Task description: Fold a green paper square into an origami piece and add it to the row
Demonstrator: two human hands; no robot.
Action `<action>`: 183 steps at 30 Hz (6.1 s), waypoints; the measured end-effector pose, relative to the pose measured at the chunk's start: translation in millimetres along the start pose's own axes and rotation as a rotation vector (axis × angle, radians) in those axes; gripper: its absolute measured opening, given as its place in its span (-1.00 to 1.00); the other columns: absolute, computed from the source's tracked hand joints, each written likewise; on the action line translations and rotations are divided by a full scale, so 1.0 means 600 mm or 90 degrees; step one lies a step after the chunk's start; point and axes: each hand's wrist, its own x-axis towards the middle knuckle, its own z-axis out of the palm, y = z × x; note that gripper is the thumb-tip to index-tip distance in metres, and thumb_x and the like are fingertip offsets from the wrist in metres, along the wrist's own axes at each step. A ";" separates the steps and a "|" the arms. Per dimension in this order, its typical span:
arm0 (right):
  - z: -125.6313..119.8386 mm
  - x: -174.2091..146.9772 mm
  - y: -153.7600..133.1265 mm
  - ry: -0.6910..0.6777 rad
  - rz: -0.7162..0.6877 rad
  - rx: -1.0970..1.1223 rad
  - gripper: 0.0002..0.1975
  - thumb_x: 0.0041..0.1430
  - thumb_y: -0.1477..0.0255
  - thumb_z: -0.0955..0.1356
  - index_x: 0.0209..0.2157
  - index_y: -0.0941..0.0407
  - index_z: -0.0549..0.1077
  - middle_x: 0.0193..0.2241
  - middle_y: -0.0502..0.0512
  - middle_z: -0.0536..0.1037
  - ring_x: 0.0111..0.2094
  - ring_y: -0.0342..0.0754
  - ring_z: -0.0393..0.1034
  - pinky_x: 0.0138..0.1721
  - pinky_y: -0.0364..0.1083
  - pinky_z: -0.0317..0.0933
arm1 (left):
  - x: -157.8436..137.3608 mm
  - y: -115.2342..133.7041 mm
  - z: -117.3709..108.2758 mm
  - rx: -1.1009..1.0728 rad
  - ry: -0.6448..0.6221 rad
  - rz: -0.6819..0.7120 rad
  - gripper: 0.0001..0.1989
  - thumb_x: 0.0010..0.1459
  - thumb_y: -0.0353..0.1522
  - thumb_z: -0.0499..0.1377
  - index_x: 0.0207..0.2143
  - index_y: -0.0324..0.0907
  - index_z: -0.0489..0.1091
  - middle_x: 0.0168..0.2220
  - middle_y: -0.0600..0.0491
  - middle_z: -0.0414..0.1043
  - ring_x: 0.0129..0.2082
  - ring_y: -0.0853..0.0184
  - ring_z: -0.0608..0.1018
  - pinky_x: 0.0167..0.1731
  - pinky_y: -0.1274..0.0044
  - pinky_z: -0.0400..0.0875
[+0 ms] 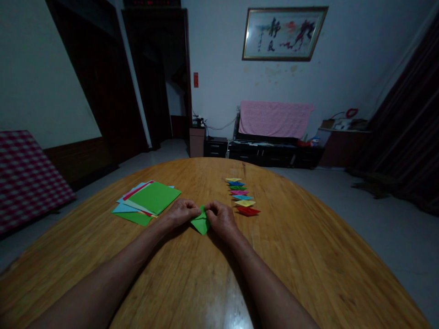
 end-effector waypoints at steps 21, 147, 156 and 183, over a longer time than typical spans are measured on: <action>-0.001 -0.008 -0.008 -0.092 -0.106 -0.366 -0.79 0.12 0.57 0.27 -0.31 0.14 0.54 -0.36 0.12 0.46 -0.28 -0.05 0.34 -0.26 -0.13 0.16 | 0.003 0.010 0.008 0.367 0.005 0.055 -0.78 0.00 -0.33 0.11 -0.49 -0.26 0.51 -0.55 0.02 0.43 -0.50 0.36 0.42 -0.49 0.58 0.18; 0.016 -0.038 -0.029 0.004 0.014 -0.480 -0.87 0.20 0.36 0.25 -0.30 0.09 0.39 -0.19 0.13 0.43 -0.12 0.02 0.23 -0.10 -0.05 0.02 | 0.007 -0.048 -0.034 0.407 -0.120 0.339 -0.69 0.16 -0.41 0.03 -0.10 -0.11 0.48 -0.09 0.00 0.35 0.01 0.27 0.34 0.10 0.40 0.16; 0.016 -0.028 -0.038 -0.033 0.085 -0.471 -0.76 0.12 0.21 0.32 -0.30 0.09 0.41 -0.17 0.14 0.41 -0.09 0.06 0.21 -0.10 -0.02 0.03 | 0.005 -0.052 -0.028 0.406 -0.104 0.361 -0.71 0.21 -0.29 0.03 -0.11 -0.13 0.47 -0.11 -0.02 0.33 -0.02 0.26 0.34 0.07 0.38 0.18; 0.011 -0.035 0.003 0.009 -0.041 -0.369 -0.84 0.02 0.33 0.35 -0.34 0.09 0.38 -0.15 0.12 0.46 -0.08 0.06 0.26 -0.06 0.00 0.00 | 0.007 -0.032 -0.008 0.388 -0.017 0.235 -0.85 0.01 -0.34 0.15 -0.35 -0.19 0.45 -0.13 -0.03 0.40 -0.03 0.19 0.38 0.02 0.39 0.25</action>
